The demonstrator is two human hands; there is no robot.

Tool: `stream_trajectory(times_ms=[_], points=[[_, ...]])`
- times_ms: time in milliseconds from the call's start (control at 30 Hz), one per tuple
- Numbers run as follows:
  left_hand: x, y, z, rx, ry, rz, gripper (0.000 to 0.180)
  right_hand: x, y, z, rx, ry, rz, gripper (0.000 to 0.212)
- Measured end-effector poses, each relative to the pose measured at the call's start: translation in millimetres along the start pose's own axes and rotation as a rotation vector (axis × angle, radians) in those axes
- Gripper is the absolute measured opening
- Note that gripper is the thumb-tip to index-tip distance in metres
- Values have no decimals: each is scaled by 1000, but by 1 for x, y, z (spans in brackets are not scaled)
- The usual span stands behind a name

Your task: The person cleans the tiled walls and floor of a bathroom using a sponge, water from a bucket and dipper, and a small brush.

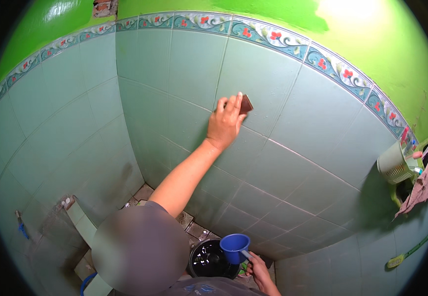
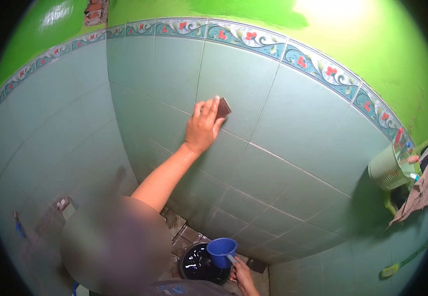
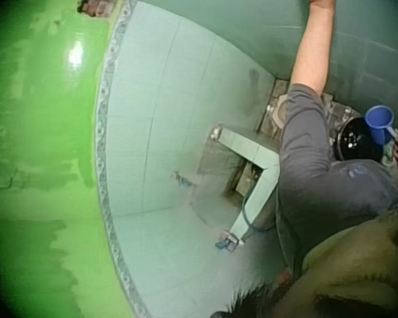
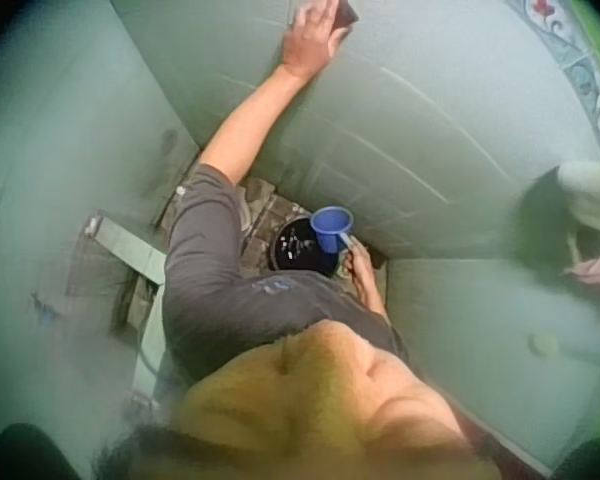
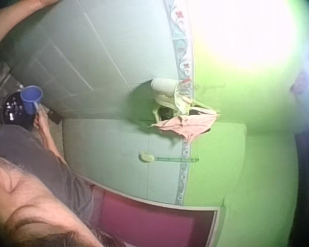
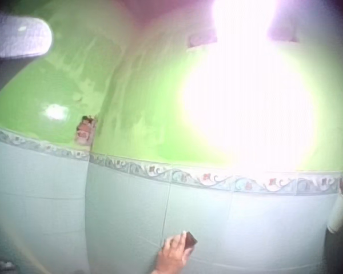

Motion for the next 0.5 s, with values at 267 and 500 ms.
stream_trajectory(times_ms=[267,500], points=[[-65,-28,88,266,-220,151,61,9,12,17,-48,61,-116,47],[4,11,6,116,-120,9,59,58,-15,65,-85,115,-231,46]])
Point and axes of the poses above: each hand's wrist, its own z-axis towards the middle knuckle, its own y-axis out of the palm, x = y × z, the point moved 1 cm from there along z, towards the middle knuckle, and after that the axes turned 2 degrees about -x, right-handed, at the moved point
